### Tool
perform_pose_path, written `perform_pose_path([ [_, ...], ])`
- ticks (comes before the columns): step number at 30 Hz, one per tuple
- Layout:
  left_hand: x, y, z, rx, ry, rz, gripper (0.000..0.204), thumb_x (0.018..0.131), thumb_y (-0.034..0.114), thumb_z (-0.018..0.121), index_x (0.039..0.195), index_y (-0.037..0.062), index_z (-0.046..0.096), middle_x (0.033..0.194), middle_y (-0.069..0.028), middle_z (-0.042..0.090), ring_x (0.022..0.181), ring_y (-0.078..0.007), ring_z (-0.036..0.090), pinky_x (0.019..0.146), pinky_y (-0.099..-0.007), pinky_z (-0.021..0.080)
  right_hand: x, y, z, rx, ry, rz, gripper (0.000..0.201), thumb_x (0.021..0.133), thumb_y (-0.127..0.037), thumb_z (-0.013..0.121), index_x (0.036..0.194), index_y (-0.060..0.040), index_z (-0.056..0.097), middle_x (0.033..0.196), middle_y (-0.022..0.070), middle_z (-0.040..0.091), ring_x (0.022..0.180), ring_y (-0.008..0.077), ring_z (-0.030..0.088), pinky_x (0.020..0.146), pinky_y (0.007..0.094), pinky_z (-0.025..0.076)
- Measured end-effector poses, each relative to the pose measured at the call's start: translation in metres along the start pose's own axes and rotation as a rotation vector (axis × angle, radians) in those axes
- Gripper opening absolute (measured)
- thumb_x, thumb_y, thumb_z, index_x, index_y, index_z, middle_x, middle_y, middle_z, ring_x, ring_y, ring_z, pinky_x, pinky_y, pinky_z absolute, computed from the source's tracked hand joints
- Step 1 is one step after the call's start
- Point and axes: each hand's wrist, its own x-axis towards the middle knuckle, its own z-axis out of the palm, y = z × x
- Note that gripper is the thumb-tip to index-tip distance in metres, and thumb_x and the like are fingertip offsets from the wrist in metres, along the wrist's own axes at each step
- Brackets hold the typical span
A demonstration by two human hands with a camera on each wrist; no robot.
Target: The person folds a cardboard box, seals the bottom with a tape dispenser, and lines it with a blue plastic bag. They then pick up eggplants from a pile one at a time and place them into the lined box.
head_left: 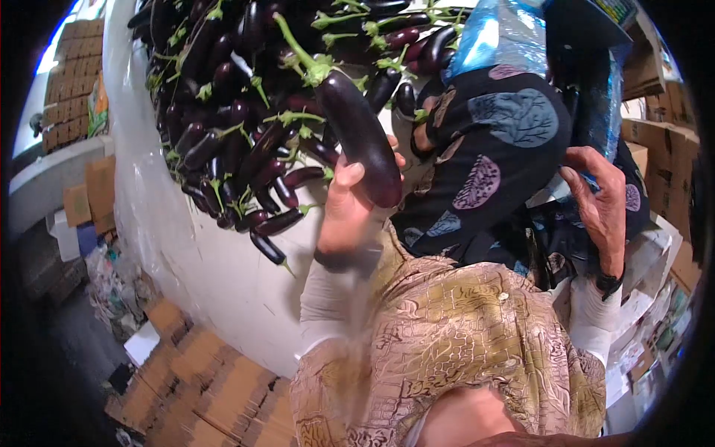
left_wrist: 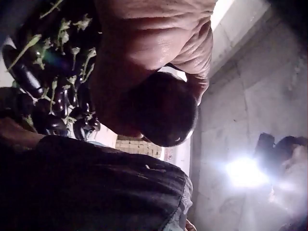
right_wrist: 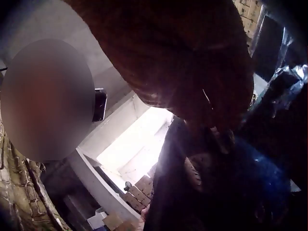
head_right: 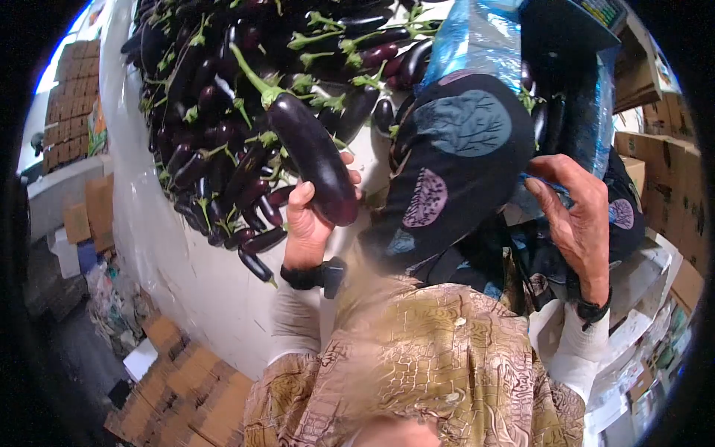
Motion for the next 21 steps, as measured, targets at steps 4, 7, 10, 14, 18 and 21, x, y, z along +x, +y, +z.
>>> perform_pose_path([
  [4,0.017,0.018,0.029,0.156,-0.047,0.004,0.073,0.077,0.030,0.072,0.134,-0.0018,0.039,0.118,-0.0235,0.056,0.096,-0.0318,0.064,0.080,-0.0399,0.058,-0.001,0.002,-0.006,0.126,0.079,-0.041,0.016,0.085,-0.004,0.065,0.100,0.0021,0.066,0.089,0.0101,0.068,0.082,0.0181,0.066,0.075,0.0279,0.051],
  [7,0.031,0.029,0.067,0.489,-0.140,0.103,0.080,0.071,0.027,0.075,0.137,0.0018,0.036,0.117,-0.0188,0.058,0.097,-0.0274,0.064,0.084,-0.0357,0.054,-0.002,0.007,-0.020,0.339,0.030,0.070,0.016,0.090,-0.007,0.060,0.100,0.0036,0.066,0.092,0.0102,0.069,0.085,0.0159,0.065,0.079,0.0279,0.050],
  [10,0.049,0.049,0.107,1.012,-0.202,0.209,0.092,0.061,0.008,0.075,0.144,0.0030,0.035,0.126,-0.0136,0.055,0.109,-0.0236,0.059,0.095,-0.0343,0.047,-0.004,0.018,-0.035,0.717,0.020,0.176,0.026,0.096,-0.021,0.056,0.106,0.0019,0.064,0.094,0.0079,0.068,0.086,0.0127,0.064,0.076,0.0255,0.049],
  [14,0.086,0.061,0.188,1.446,-0.698,0.555,0.070,0.057,-0.004,0.069,0.125,0.0057,0.058,0.120,-0.0135,0.060,0.113,-0.0302,0.058,0.098,-0.0374,0.045,-0.004,0.048,-0.066,1.166,-0.002,0.213,0.055,0.100,-0.045,0.042,0.119,0.0040,0.058,0.107,0.0137,0.067,0.092,0.0161,0.066,0.079,0.0257,0.050],
  [18,0.123,0.041,0.254,1.633,-1.141,0.708,0.066,0.056,-0.003,0.070,0.120,0.0088,0.061,0.117,-0.0115,0.061,0.111,-0.0306,0.057,0.097,-0.0395,0.042,0.004,0.065,-0.089,1.240,-0.246,0.007,0.075,0.095,-0.057,0.045,0.137,0.0044,0.044,0.125,0.0196,0.058,0.109,0.0205,0.060,0.088,0.0291,0.048],
  [21,0.148,0.007,0.274,1.680,-1.320,0.800,0.065,0.060,-0.005,0.070,0.122,0.0120,0.059,0.118,-0.0076,0.060,0.115,-0.0290,0.054,0.096,-0.0405,0.041,0.008,0.050,-0.094,0.933,-0.381,0.152,0.078,0.083,-0.035,0.071,0.141,0.0039,0.036,0.123,0.0133,0.057,0.110,0.0150,0.054,0.094,0.0276,0.042],
])
